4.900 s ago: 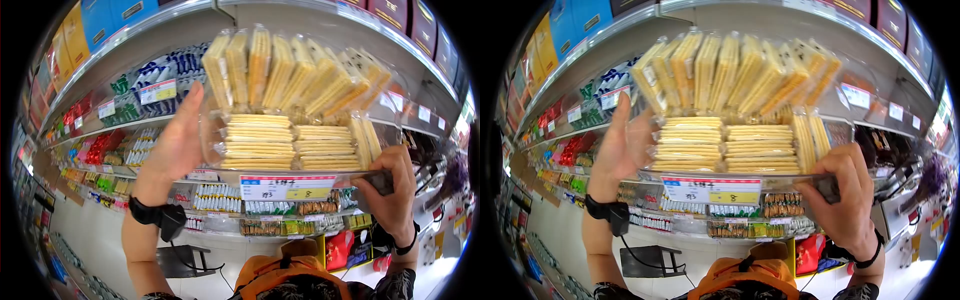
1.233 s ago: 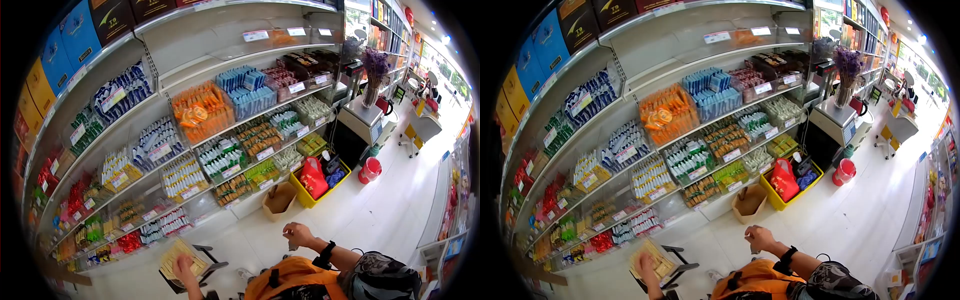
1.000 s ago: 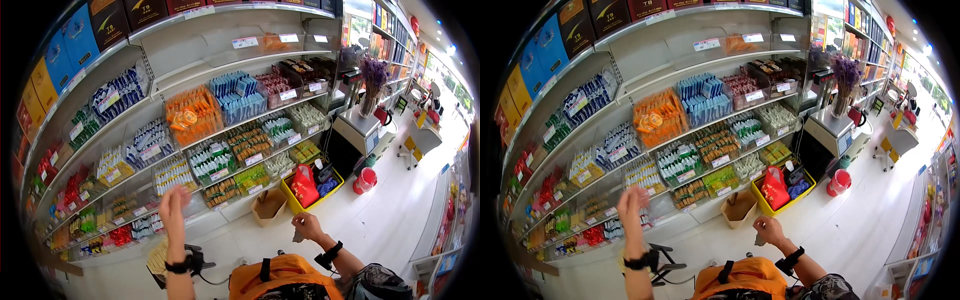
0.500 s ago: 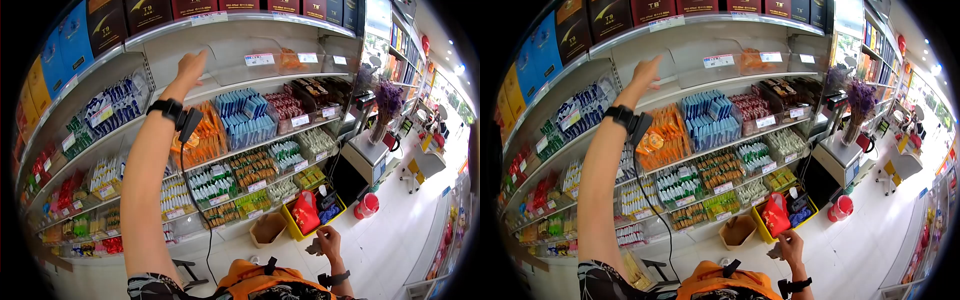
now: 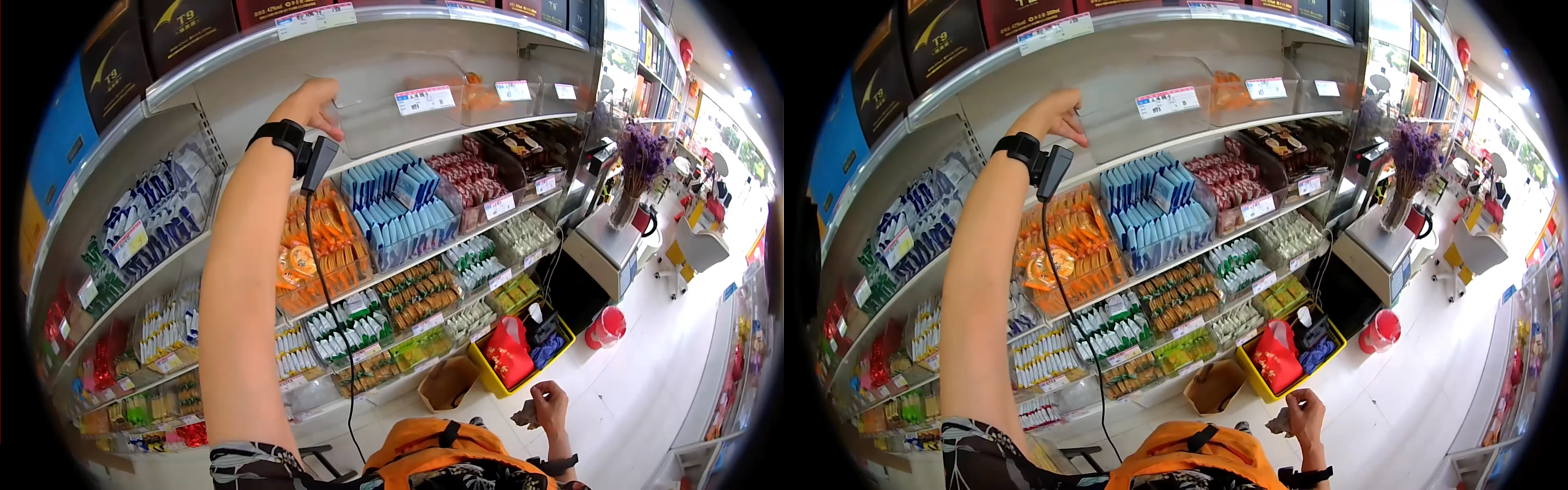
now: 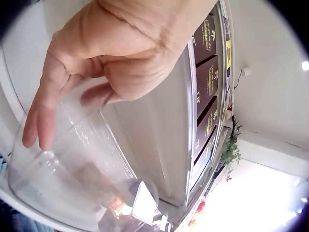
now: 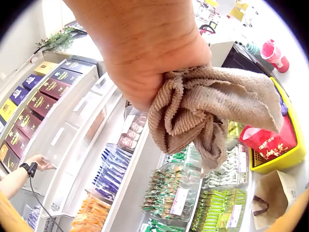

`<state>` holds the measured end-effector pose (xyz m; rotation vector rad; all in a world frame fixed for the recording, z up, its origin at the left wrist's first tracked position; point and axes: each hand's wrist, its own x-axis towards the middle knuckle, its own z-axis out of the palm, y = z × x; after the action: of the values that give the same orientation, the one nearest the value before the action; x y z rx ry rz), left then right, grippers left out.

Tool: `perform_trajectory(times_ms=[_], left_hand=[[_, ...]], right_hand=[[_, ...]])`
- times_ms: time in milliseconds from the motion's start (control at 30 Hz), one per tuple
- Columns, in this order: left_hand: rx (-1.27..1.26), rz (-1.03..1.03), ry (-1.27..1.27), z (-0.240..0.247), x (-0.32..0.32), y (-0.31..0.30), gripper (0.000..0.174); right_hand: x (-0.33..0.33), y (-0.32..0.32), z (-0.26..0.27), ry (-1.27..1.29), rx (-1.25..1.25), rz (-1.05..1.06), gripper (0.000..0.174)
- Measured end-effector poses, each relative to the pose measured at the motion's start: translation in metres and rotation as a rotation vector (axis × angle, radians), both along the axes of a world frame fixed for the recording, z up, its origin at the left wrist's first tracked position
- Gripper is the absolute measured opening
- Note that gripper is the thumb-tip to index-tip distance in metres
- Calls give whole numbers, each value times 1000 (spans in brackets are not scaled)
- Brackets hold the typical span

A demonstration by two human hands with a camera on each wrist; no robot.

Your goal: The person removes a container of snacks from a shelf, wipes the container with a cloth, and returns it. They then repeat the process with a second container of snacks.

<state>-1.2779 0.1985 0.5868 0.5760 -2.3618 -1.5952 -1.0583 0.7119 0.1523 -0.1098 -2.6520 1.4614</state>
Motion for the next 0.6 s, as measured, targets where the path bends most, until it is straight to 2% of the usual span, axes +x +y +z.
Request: perform_trajectory(times_ms=[33,133,167,300,400,467,600], left_hand=[[75,-90,5,2,-4,-7,56],[171,26,-11,9,6,-1,54],[111,61,40,6,14,5,48],[189,27,158,4,27,-34,33],[261,29,205,11,55,-35,40],[149,53,195,6,73,-41,35],[-30,131,213,-10,133,-13,33]], right_hand=[[-2,-1,1,-5,5,1,15],[-6,-6,11,-60,-12,-10,16],[-6,-8,16,-83,-35,-10,15],[-15,-5,6,-16,-18,43,16],[-24,-5,7,-5,-16,114,15],[-27,-9,15,2,-18,146,14],[-29,-19,44,27,-6,244,14]])
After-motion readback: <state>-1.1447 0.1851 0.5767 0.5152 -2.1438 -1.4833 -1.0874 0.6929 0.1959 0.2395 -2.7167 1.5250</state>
